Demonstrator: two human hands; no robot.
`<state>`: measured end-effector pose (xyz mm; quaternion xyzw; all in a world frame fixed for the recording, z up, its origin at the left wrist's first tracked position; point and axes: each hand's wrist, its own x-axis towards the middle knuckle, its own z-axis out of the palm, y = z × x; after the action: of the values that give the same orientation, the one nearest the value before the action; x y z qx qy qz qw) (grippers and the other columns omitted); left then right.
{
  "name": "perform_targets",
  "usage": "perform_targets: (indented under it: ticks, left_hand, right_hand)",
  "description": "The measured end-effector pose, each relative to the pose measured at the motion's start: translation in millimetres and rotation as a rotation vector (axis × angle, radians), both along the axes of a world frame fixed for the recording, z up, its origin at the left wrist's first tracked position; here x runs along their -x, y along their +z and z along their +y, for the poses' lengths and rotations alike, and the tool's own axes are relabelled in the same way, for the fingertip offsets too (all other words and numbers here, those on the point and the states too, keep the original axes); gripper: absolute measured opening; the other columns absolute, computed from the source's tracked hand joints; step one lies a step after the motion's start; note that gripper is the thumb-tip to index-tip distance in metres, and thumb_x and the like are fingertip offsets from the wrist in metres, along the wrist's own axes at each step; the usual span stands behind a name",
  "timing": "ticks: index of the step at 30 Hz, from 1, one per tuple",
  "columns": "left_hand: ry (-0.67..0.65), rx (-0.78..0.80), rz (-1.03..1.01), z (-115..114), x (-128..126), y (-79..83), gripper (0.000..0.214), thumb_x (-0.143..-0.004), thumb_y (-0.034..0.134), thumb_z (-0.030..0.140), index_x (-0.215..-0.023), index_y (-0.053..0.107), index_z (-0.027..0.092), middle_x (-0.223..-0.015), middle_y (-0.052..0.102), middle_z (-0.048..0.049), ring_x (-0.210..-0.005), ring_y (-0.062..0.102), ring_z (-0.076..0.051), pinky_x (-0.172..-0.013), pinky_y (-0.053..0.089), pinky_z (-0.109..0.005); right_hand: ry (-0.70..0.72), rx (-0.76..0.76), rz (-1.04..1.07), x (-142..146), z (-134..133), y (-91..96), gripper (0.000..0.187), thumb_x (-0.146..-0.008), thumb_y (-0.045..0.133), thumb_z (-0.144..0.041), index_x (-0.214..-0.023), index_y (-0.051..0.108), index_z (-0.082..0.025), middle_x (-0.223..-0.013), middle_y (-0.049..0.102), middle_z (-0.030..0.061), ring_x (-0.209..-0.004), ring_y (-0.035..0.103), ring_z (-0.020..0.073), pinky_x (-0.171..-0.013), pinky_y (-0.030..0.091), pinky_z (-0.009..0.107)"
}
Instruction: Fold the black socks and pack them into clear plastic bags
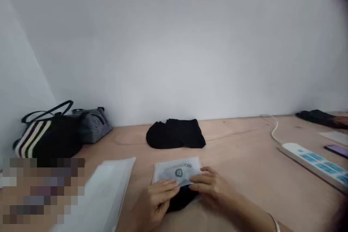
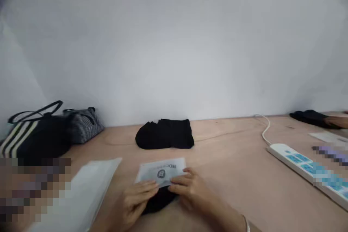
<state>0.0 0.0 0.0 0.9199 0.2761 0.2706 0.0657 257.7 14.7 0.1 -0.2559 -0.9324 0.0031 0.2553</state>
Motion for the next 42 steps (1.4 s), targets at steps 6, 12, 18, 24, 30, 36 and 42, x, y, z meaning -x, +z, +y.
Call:
perform_targets:
  ticks: [6,12,18,24,30,36,42]
  left_hand:
    - [0.166,0.145,-0.250,2,-10,-18.7,0.027,-0.083,0.035,0.006,-0.078,0.055,0.023,-0.095,0.067,0.0019,-0.099,0.059,-0.013,-0.085,0.047,-0.025]
    - [0.286,0.178,-0.171,-1,-11,-9.6,0.017,-0.073,0.057,0.020,-0.086,0.045,0.023,-0.110,0.059,-0.0018,-0.105,0.053,-0.019,-0.089,0.044,-0.031]
    - [0.358,0.238,-0.113,3,-12,-16.4,0.025,-0.078,0.039,0.009,-0.095,0.047,0.026,-0.113,0.059,0.0013,-0.107,0.053,-0.015,-0.091,0.042,-0.029]
    - [0.459,0.140,-0.044,0,-11,-12.6,0.039,-0.076,0.047,0.017,-0.114,0.044,0.023,-0.119,0.056,-0.0038,-0.113,0.048,-0.020,-0.092,0.043,-0.037]
    - [0.398,-0.166,0.172,-12,26,-4.6,0.061,-0.065,0.047,0.008,-0.125,0.037,0.018,-0.122,0.053,-0.0084,-0.110,0.050,-0.022,-0.090,0.046,-0.036]
    - [0.399,-0.356,0.179,-13,30,-16.0,0.028,-0.076,0.032,0.007,-0.078,0.057,0.020,-0.072,0.066,-0.0026,-0.062,0.064,-0.015,-0.058,0.054,-0.024]
    - [0.443,-0.338,0.215,-13,24,-22.3,0.036,-0.074,0.025,0.003,-0.067,0.057,0.019,-0.063,0.063,-0.0033,-0.051,0.061,-0.016,-0.047,0.051,-0.026]
  right_hand:
    - [-0.259,0.218,0.027,8,-6,-7.3,0.042,-0.059,0.042,-0.005,-0.099,0.046,-0.020,-0.093,0.059,0.0039,-0.085,0.051,0.0191,-0.077,0.034,0.033]
    - [-0.396,0.284,0.010,14,-6,-8.5,0.024,-0.064,0.047,-0.013,-0.088,0.048,-0.020,-0.089,0.056,0.0036,-0.082,0.049,0.0196,-0.076,0.031,0.033]
    - [-0.354,0.247,0.024,14,-6,-1.5,0.035,-0.069,0.054,-0.024,-0.104,0.050,-0.025,-0.102,0.051,0.0036,-0.096,0.043,0.0207,-0.085,0.027,0.034]
    - [-0.310,0.191,0.022,12,-4,2.3,0.032,-0.068,0.057,-0.030,-0.099,0.052,-0.023,-0.100,0.052,0.0033,-0.097,0.042,0.0215,-0.092,0.020,0.039]
    - [-0.200,-0.049,-0.037,46,-6,4.0,0.033,-0.069,0.059,-0.037,-0.098,0.052,-0.023,-0.098,0.054,0.0038,-0.093,0.044,0.0216,-0.092,0.021,0.043]
    - [-0.105,-0.313,-0.098,114,-3,-11.4,0.010,-0.079,0.052,-0.026,-0.077,0.055,-0.017,-0.072,0.056,0.0031,-0.073,0.046,0.0191,-0.074,0.031,0.040]
    - [-0.003,-0.370,-0.156,110,-1,-19.2,0.014,-0.083,0.045,-0.018,-0.073,0.055,-0.018,-0.067,0.055,0.0004,-0.067,0.044,0.0166,-0.076,0.030,0.040]
